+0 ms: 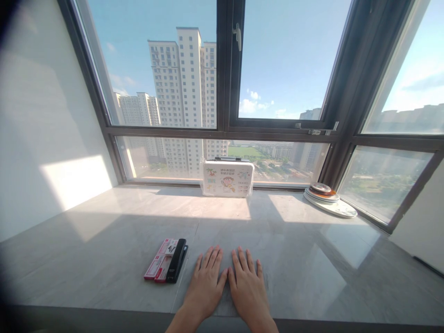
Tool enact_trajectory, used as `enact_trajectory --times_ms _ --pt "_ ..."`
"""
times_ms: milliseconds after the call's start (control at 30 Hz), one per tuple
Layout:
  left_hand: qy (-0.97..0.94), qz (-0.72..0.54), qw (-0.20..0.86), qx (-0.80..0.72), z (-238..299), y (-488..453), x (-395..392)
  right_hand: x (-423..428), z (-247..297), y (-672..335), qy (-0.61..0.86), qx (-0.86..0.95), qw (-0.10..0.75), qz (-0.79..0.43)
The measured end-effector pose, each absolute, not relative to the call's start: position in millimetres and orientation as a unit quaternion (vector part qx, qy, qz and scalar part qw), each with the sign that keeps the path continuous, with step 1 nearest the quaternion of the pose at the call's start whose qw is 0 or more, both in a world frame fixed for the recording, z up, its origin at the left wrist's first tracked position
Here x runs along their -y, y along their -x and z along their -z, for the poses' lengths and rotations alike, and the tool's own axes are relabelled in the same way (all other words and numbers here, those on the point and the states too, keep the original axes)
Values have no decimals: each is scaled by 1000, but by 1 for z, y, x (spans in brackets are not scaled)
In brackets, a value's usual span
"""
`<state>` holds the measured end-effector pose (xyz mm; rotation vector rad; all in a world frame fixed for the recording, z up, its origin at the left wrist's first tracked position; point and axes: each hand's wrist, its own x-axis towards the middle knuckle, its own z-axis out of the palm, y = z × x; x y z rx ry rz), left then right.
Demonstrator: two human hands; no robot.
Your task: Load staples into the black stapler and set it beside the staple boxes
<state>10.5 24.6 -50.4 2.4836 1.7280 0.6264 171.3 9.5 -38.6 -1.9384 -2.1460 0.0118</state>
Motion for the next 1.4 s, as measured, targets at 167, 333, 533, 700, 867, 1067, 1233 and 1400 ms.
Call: enact_trajectory --times_ms 167,333,533,700,867,1067,1233,1400 --pt "-802 -196 13 -563 51 -11 -25 -9 37 -171 669 733 118 -17" --pt "-804 -192 2 -563 51 -11 -24 -9 38 -171 670 733 118 -18" --pt "-805 -191 -2 -561 50 -11 -25 -10 42 -173 667 734 122 -12" --pt "-806 -192 -5 -560 53 -11 -24 -9 41 -173 665 736 124 -11" --pt "-807 -190 -20 -559 54 -10 -25 -9 39 -173 663 738 123 -12" --pt "-806 -190 -24 -560 53 -11 -24 -8 39 -173 662 740 118 -11" --pt "-805 -192 -14 -562 52 -11 -23 -9 40 -173 662 740 118 -9" --pt "-804 -195 -8 -561 52 -11 -24 -9 41 -172 666 737 117 -6"
